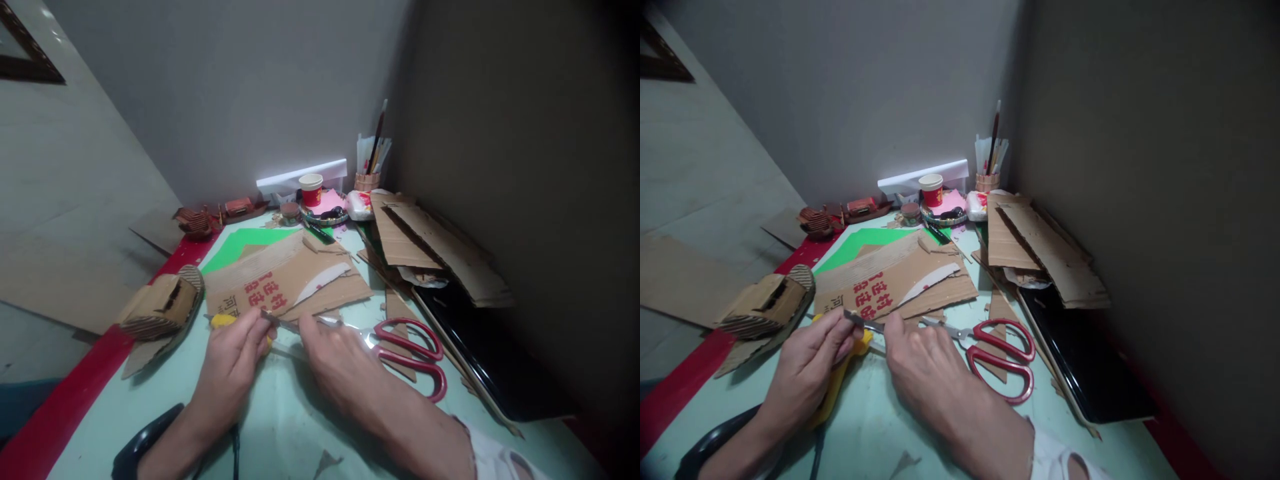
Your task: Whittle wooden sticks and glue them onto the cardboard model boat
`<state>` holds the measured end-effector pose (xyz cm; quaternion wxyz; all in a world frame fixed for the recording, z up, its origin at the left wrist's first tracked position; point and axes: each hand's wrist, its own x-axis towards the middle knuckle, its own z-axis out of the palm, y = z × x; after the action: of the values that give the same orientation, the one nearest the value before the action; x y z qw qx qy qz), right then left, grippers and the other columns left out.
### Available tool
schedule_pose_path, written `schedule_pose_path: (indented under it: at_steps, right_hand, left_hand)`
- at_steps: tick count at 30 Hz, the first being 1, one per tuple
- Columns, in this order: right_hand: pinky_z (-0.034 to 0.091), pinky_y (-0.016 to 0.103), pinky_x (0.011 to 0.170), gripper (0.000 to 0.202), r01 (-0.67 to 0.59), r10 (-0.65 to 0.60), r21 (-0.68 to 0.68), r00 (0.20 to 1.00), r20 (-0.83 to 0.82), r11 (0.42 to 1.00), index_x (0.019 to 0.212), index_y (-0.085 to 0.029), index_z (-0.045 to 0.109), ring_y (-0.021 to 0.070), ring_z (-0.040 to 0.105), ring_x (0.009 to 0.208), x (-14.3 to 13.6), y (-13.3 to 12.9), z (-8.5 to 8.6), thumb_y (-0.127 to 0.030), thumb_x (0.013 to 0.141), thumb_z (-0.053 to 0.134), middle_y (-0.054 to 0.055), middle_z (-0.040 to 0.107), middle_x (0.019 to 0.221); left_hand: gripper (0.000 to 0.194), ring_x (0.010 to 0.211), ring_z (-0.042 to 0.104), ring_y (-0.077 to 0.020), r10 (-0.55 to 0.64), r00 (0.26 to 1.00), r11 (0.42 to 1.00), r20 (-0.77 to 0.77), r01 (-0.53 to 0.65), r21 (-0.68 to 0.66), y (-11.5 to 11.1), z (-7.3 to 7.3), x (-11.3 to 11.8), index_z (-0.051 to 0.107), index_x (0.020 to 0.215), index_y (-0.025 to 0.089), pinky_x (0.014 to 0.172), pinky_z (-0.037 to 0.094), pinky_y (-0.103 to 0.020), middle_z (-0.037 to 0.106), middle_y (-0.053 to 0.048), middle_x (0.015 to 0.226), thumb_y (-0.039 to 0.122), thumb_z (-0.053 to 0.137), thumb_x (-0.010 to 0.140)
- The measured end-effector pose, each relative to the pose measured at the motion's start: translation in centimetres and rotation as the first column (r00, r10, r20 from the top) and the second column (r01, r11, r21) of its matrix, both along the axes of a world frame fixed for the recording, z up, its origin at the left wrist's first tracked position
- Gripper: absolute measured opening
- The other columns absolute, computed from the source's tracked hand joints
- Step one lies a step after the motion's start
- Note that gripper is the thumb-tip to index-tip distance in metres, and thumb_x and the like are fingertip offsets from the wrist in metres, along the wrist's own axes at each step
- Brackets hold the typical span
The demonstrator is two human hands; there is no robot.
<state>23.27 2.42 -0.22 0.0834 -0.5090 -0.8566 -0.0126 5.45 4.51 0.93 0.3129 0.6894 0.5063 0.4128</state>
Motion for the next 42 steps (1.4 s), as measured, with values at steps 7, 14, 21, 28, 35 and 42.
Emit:
schedule_pose_path:
  at_steps: [7,14,21,28,35,42]
  right_hand:
    - [0.021,0.033,0.047,0.018,-0.006,0.001,-0.086,0.999,-0.049,0.996,0.1,-0.021,0.043,0.0235,0.065,0.057,-0.2,1.1,0.8,-0.006,0.09,0.045,0.003,0.066,0.072]
    - [0.03,0.033,0.057,0.008,-0.052,0.031,-0.092,0.976,-0.215,0.994,0.101,-0.022,0.043,0.024,0.065,0.072,0.4,1.0,1.2,-0.015,0.098,0.039,0.004,0.063,0.083]
    - [0.021,0.033,0.052,0.024,-0.045,0.051,0.052,0.993,-0.107,0.998,0.095,-0.021,0.043,0.0237,0.062,0.069,0.5,0.8,0.5,0.001,0.085,0.042,0.004,0.06,0.078]
    - [0.018,0.031,0.047,0.023,-0.086,0.084,0.055,0.995,0.046,0.995,0.091,-0.02,0.042,0.0198,0.058,0.053,-0.2,0.5,0.9,0.003,0.085,0.041,0.003,0.059,0.068]
    - [0.02,0.031,0.044,0.022,-0.073,0.051,0.171,0.99,0.129,0.983,0.092,-0.021,0.041,0.0196,0.058,0.053,-0.1,0.5,1.1,0.001,0.089,0.036,0.003,0.057,0.068]
    - [0.024,0.03,0.046,0.021,-0.065,0.059,0.208,0.998,0.033,0.976,0.094,-0.02,0.041,0.0181,0.06,0.056,0.5,0.7,0.9,0.0,0.089,0.042,0.002,0.059,0.07]
  left_hand:
    - [0.031,0.053,0.041,-0.0103,-0.038,0.998,0.997,0.046,0.041,-0.061,-0.3,0.2,-0.2,0.057,0.073,0.021,0.05,0.031,-0.024,0.044,0.006,0.058,0.037,0.05,0.098]
    - [0.021,0.054,0.038,-0.0103,0.045,0.969,0.991,0.244,-0.013,-0.131,-0.4,0.5,0.2,0.057,0.083,0.023,0.053,0.028,-0.025,0.043,0.008,0.058,0.038,0.054,0.097]
    - [0.032,0.055,0.046,-0.0109,0.074,0.984,0.993,0.16,-0.057,-0.108,-0.3,0.7,0.2,0.057,0.066,0.021,0.056,0.033,-0.025,0.052,0.005,0.057,0.033,0.054,0.097]
    - [0.039,0.05,0.044,-0.0111,0.126,0.99,0.99,-0.061,-0.122,0.074,-0.7,-0.2,0.5,0.05,0.056,0.022,0.056,0.032,-0.027,0.048,0.004,0.053,0.023,0.054,0.094]
    - [0.034,0.045,0.033,-0.0095,0.087,0.974,0.977,0.211,-0.042,-0.209,-0.8,-0.4,0.5,0.058,0.067,0.02,0.043,0.027,-0.021,0.039,0.006,0.051,0.04,0.053,0.095]
    - [0.032,0.044,0.017,-0.0039,0.197,0.749,0.87,0.633,0.165,-0.465,-0.4,1.1,1.2,0.064,0.062,0.014,0.038,0.015,-0.015,0.034,0.008,0.048,0.039,0.078,0.077]
